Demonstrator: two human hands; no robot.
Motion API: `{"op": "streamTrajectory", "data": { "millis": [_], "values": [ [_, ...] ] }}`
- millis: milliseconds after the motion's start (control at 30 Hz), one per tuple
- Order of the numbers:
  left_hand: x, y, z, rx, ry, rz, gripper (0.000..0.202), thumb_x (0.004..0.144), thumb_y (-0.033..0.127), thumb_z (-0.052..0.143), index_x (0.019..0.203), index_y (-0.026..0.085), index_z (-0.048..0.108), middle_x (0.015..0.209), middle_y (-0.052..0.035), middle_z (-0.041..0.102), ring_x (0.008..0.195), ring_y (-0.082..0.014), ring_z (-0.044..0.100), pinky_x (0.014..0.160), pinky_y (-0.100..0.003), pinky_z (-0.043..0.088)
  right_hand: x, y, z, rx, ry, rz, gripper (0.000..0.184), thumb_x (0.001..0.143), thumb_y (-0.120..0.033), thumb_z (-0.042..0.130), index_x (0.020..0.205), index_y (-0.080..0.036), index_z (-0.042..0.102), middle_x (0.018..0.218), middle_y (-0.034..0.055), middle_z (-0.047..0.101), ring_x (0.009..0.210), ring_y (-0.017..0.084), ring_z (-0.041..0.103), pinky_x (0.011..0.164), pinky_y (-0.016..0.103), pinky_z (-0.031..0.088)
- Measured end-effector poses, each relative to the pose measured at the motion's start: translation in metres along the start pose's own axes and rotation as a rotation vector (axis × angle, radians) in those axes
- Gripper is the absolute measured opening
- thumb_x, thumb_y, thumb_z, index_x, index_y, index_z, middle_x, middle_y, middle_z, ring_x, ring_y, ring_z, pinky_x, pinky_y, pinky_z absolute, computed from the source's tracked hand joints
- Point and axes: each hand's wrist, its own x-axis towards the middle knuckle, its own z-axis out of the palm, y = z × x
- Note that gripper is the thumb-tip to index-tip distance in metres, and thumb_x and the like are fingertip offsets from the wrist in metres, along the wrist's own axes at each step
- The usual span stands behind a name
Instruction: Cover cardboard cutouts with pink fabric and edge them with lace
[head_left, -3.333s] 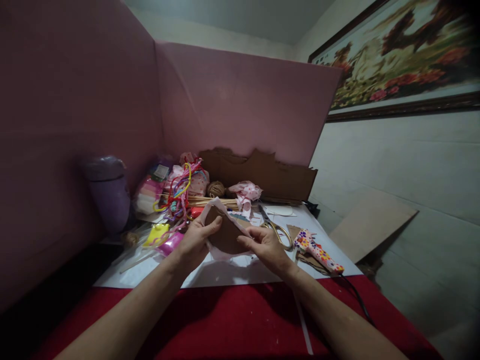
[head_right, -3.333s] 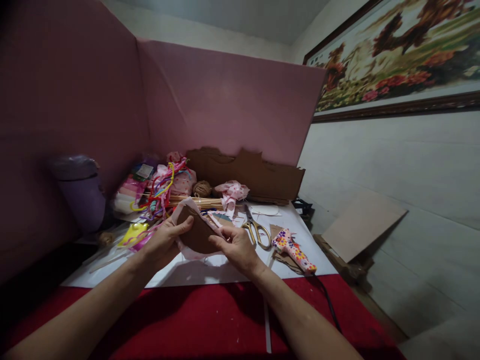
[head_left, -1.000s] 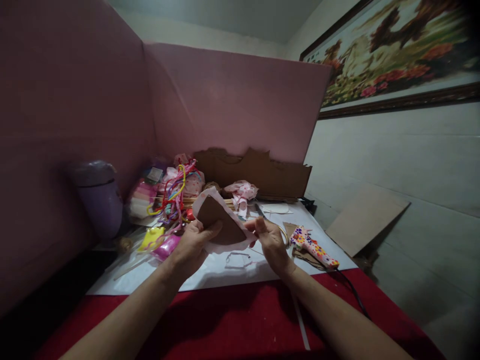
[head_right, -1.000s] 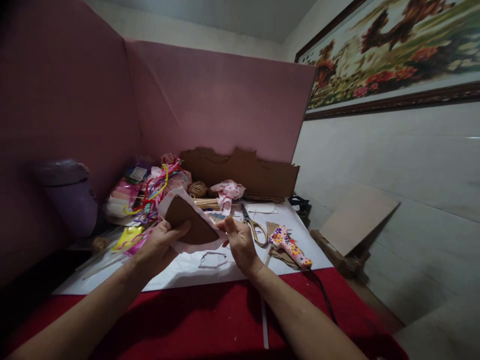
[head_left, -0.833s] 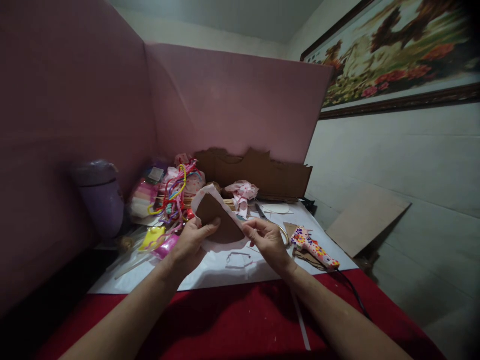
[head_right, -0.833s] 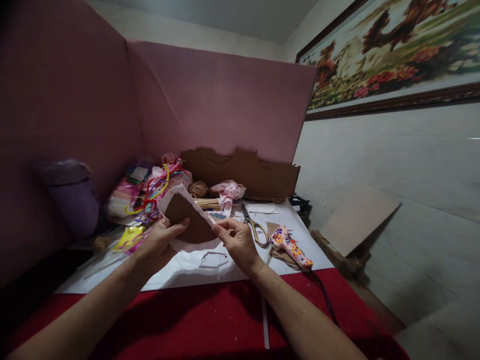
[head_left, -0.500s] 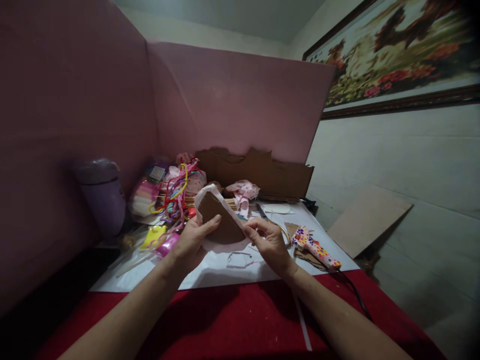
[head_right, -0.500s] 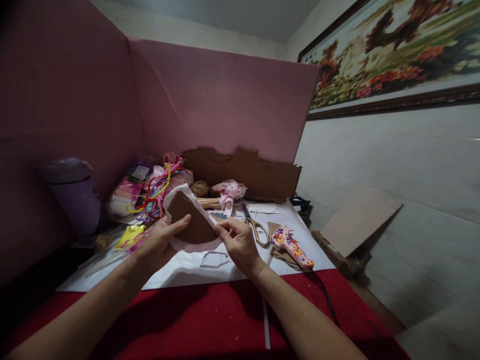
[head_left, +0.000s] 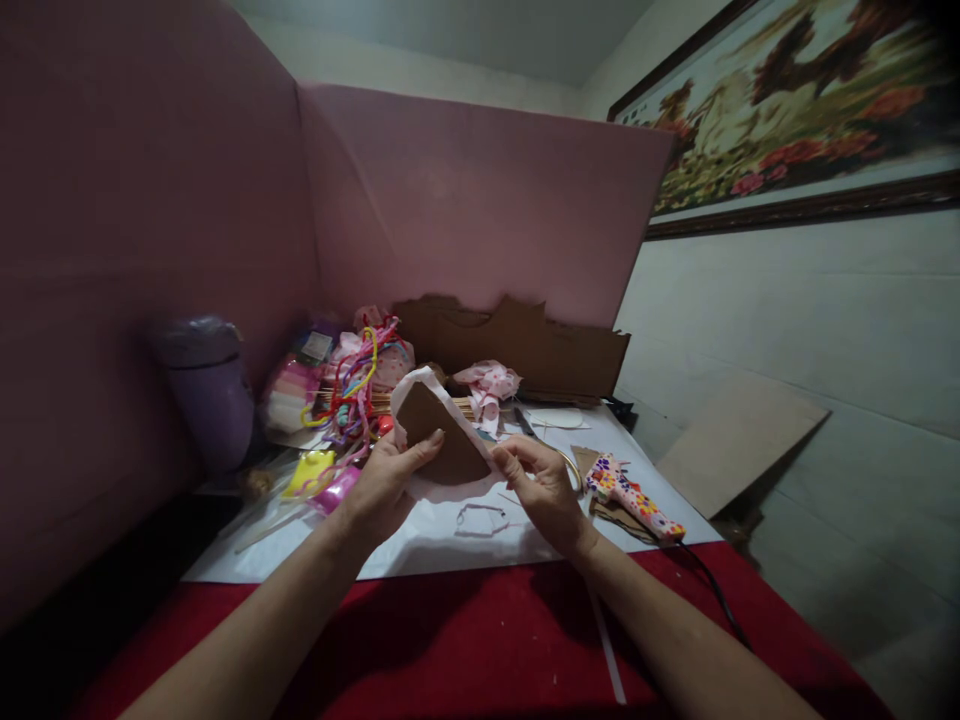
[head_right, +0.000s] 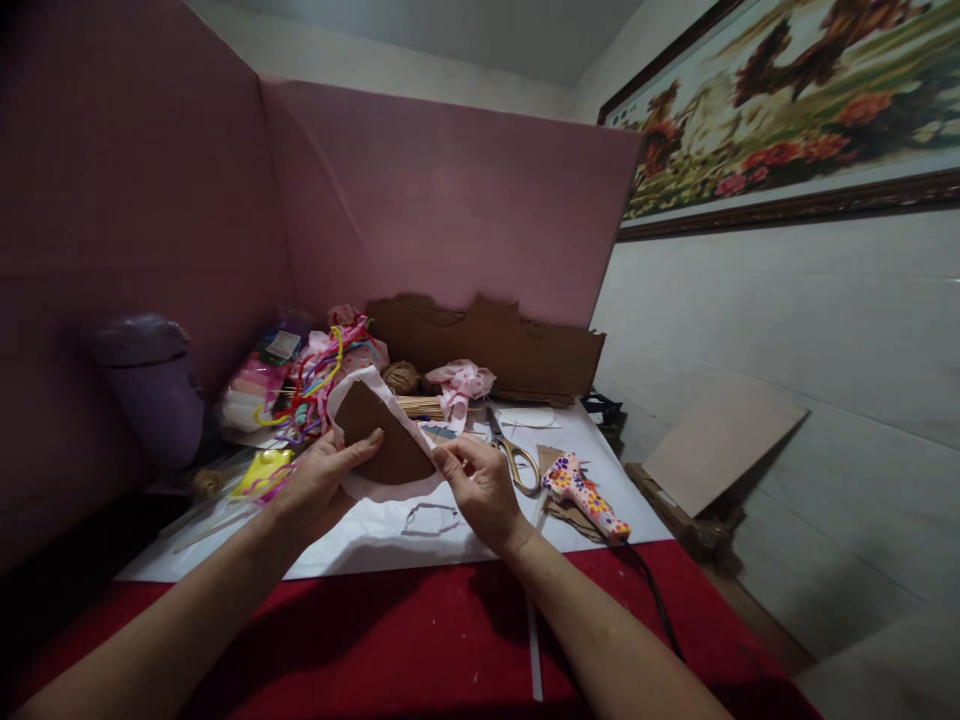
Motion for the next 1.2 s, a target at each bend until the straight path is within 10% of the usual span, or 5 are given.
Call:
{"op": "streamTrajectory", "data": {
  "millis": [233,1200],
  "values": [
    [-0.0006,0.0008,0.0022,-0.014,-0.007,0.015,0.029,0.064,0.018,0.075,0.091,0.013,0.067,0.083,-0.0067,0.073,0.081,-0.0233,0.067,0.081,-0.038,0.051,-0.0011,0.0008,0.0008,-0.098,0.038,-0.128,0.005,0.080,-0.021,0.060,0.081,-0.019,0.065,0.073,0.0025,0.059,0.066,0.014,0.052,0.058,0.025,0.041],
    [-0.0004,-0.0009,-0.0013,0.044,-0.044,-0.017,0.024,0.063,0.021,0.076,0.084,0.013,0.068,0.079,-0.0074,0.072,0.070,-0.0201,0.066,0.070,-0.032,0.051,-0.0044,-0.0083,-0.0033,-0.134,0.048,-0.196,0.014,0.086,-0.025,0.051,0.075,-0.019,0.057,0.069,0.0019,0.054,0.065,0.015,0.050,0.061,0.028,0.042]
  ]
}}
